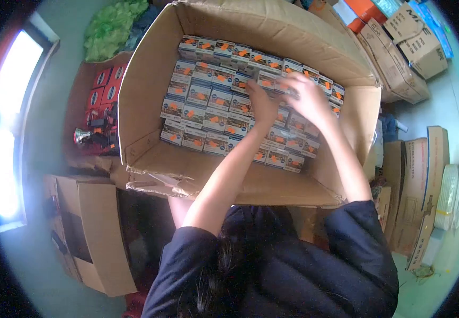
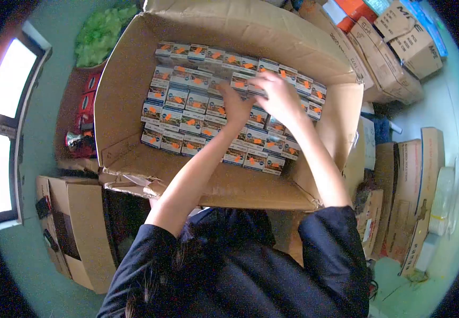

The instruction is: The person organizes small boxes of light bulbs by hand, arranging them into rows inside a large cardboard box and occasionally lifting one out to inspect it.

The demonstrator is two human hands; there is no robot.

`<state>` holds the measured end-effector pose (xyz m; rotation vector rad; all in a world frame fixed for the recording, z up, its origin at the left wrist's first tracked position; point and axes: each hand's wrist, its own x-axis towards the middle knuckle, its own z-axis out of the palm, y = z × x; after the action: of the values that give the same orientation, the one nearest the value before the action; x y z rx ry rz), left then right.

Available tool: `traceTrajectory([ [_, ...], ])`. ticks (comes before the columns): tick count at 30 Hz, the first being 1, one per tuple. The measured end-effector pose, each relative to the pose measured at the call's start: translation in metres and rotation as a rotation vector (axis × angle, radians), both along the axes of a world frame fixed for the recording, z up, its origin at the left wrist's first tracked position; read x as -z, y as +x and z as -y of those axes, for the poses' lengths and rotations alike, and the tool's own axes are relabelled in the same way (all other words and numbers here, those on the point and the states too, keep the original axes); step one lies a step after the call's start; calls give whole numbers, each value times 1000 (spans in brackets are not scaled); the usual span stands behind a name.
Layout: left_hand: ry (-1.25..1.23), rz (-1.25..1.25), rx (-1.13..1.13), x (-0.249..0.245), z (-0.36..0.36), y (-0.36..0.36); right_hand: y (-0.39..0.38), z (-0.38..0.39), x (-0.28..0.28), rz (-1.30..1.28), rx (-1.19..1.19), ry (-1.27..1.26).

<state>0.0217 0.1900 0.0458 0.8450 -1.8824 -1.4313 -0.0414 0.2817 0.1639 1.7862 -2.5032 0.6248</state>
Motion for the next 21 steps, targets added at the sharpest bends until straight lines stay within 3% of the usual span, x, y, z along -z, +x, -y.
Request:
traceTrajectory([
  [3, -24, 33, -42, 2, -3, -3, 5, -52, -56, -55, 57, -335],
  [4, -30, 84, -31, 6, -2, -4, 14, -73, -78, -3, 295, -421],
  [5, -39, 131, -9, 10, -1, -6, -5, -104, -81, -81, 348, -556],
  [8, 15, 133, 60, 16, 4, -8, -49, -198, -69, -92, 830, -855],
  [10, 80, 19, 34, 21, 7, -12, -86, -267, -20, -72, 1002, -914],
  [12, 178, -37, 38, 17, 11, -15, -109, -305, 37, 144, 1147, -843],
  [14, 204, 27, 28, 10, 12, -13, -102, -291, 57, 350, 1198, -554],
  [16, 100, 84, 2, 11, 13, -14, -94, -271, 78, 31, 1075, -253],
  [19, 35, 150, 10, 6, 13, -9, -53, -230, 46, -78, 1073, -78],
  [21, 32, 142, 22, 5, 16, -7, -55, -242, 53, -71, 1086, -144],
])
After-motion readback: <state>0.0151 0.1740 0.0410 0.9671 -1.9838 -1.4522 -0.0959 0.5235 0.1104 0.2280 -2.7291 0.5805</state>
